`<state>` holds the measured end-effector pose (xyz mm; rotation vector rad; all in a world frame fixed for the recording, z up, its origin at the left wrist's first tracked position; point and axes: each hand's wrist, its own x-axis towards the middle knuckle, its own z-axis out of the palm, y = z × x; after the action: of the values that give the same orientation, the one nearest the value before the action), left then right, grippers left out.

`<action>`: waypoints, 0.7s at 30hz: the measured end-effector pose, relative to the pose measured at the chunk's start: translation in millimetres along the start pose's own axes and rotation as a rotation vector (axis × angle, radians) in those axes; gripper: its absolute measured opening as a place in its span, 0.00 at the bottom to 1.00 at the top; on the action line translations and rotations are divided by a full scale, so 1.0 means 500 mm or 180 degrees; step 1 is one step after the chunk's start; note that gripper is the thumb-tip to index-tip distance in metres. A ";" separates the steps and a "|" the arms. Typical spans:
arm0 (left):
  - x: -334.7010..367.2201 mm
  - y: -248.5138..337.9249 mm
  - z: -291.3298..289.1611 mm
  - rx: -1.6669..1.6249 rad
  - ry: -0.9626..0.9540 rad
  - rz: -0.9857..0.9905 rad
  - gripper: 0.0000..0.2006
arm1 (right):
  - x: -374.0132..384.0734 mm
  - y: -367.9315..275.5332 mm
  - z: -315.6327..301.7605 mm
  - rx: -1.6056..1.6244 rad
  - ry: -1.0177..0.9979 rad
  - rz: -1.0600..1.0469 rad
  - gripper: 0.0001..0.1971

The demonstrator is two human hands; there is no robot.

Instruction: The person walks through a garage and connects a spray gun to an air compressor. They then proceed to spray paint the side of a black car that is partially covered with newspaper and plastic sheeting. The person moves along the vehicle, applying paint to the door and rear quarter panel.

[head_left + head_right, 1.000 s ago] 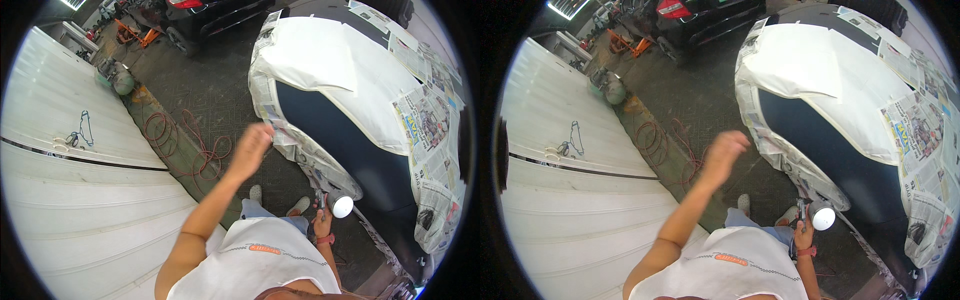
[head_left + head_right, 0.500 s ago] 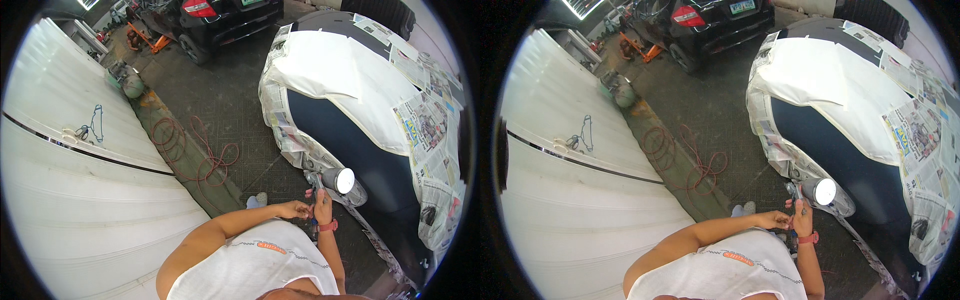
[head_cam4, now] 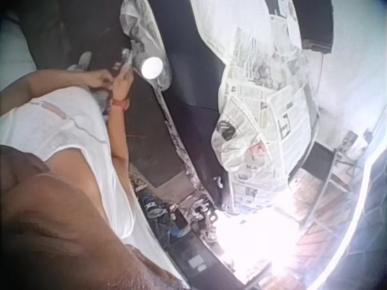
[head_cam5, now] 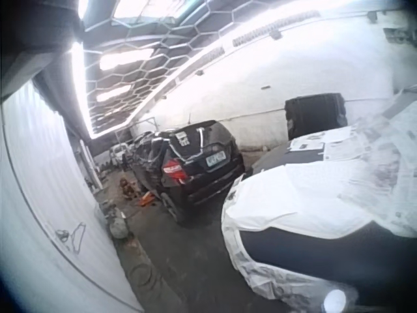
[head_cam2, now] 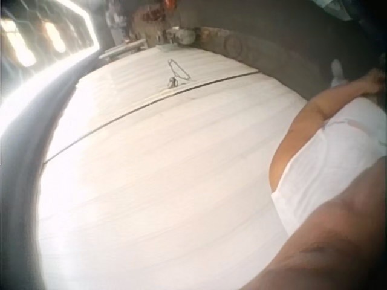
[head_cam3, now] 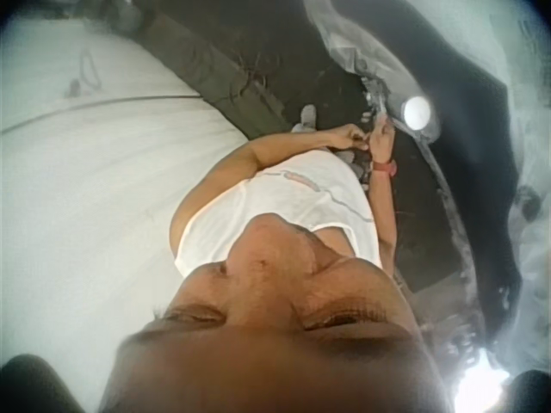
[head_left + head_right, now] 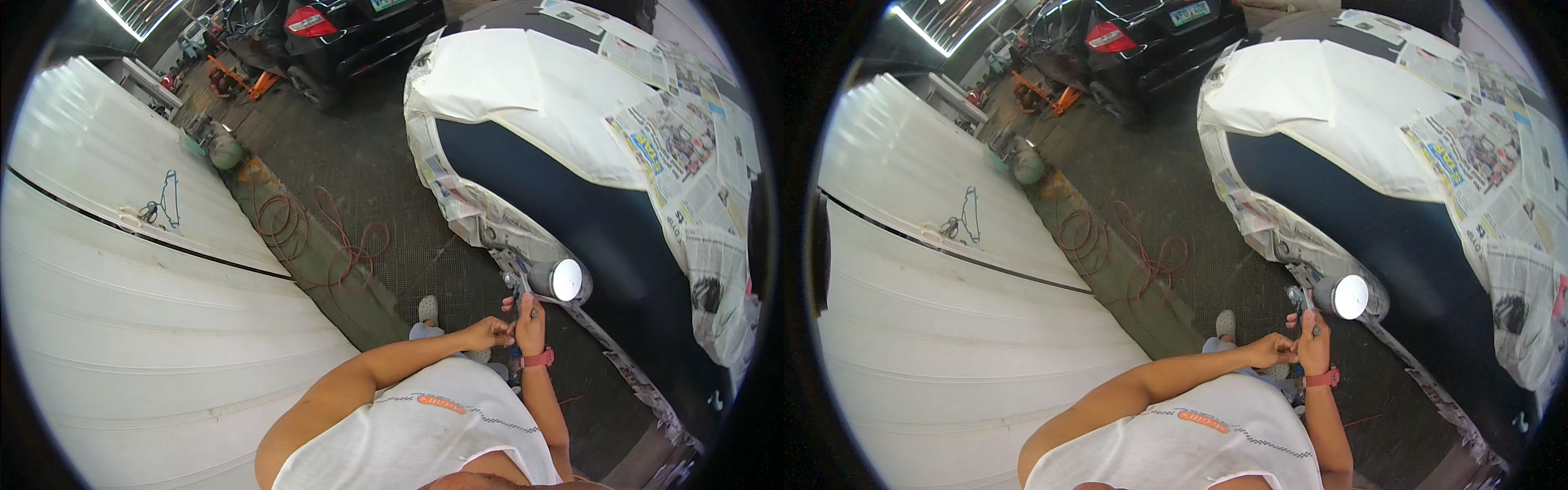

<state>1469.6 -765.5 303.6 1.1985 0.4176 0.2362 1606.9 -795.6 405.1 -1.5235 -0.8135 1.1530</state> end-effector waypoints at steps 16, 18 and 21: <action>0.107 -0.046 0.191 0.0313 -0.0263 -0.0359 0.13 | -0.109 0.084 -0.189 -0.0220 0.1384 -0.0701 0.24; 0.112 -0.049 0.202 0.0582 -0.0090 -0.0407 0.17 | -0.104 0.112 -0.213 -0.0137 0.1514 -0.0607 0.24; 0.091 -0.031 0.184 0.1759 0.0052 -0.0562 0.21 | -0.103 0.178 -0.273 -0.0109 0.1910 -0.0538 0.24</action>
<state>1549.7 -831.4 308.4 1.6892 0.6241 -0.0290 1714.9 -909.0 336.2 -1.6683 -0.5353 0.5094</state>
